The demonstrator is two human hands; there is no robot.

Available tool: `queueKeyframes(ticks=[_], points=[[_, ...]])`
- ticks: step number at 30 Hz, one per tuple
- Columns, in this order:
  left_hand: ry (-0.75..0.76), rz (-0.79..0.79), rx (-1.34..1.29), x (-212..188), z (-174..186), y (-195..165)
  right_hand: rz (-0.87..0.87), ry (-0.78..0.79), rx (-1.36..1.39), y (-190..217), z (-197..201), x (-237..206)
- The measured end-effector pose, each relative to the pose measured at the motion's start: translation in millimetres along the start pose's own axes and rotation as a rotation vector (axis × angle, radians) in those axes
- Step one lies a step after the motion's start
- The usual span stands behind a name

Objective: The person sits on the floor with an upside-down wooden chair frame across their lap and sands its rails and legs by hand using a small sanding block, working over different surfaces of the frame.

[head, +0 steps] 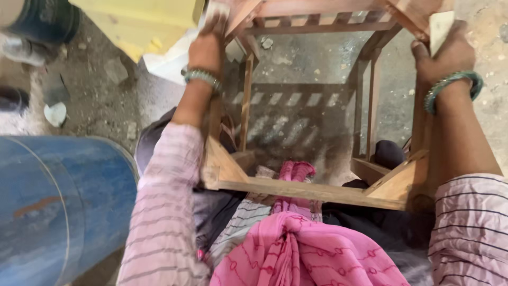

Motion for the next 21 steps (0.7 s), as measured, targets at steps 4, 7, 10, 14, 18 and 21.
queueKeyframes(ticks=[4, 7, 10, 14, 18, 21], points=[[-0.064, -0.021, 0.147, -14.4, 3.3, -7.3, 0.030, -0.042, 0.062, 2.8, 9.6, -3.3], [-0.033, -0.131, -0.007, -59.7, 13.3, -5.5, 0.036, -0.037, 0.045, 0.1, 10.0, -2.9], [0.257, 0.107, 0.033, -63.3, -17.9, 24.6, 0.041, -0.040, 0.022, -1.0, 6.7, -2.2], [-0.030, 0.062, 0.045, -41.1, -4.8, 17.0, 0.092, -0.040, 0.217, 4.8, 4.6, -3.7], [0.012, 0.092, -0.174, -99.0, 35.5, 3.3, 0.198, -0.031, 0.289, 11.7, 3.6, -0.5], [0.094, 0.082, -0.159, -144.1, 62.5, -9.2, 0.170, -0.035, 0.312, 6.2, -3.4, 1.0]])
Point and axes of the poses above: each hand's wrist, its own x-axis towards the middle knuckle, its own z-axis out of the back of the hand, y = z × x, the point moved 8 cm from there along x, towards the middle knuckle, and after that the axes turned 5 degrees about -y, right-handed, at the moved point
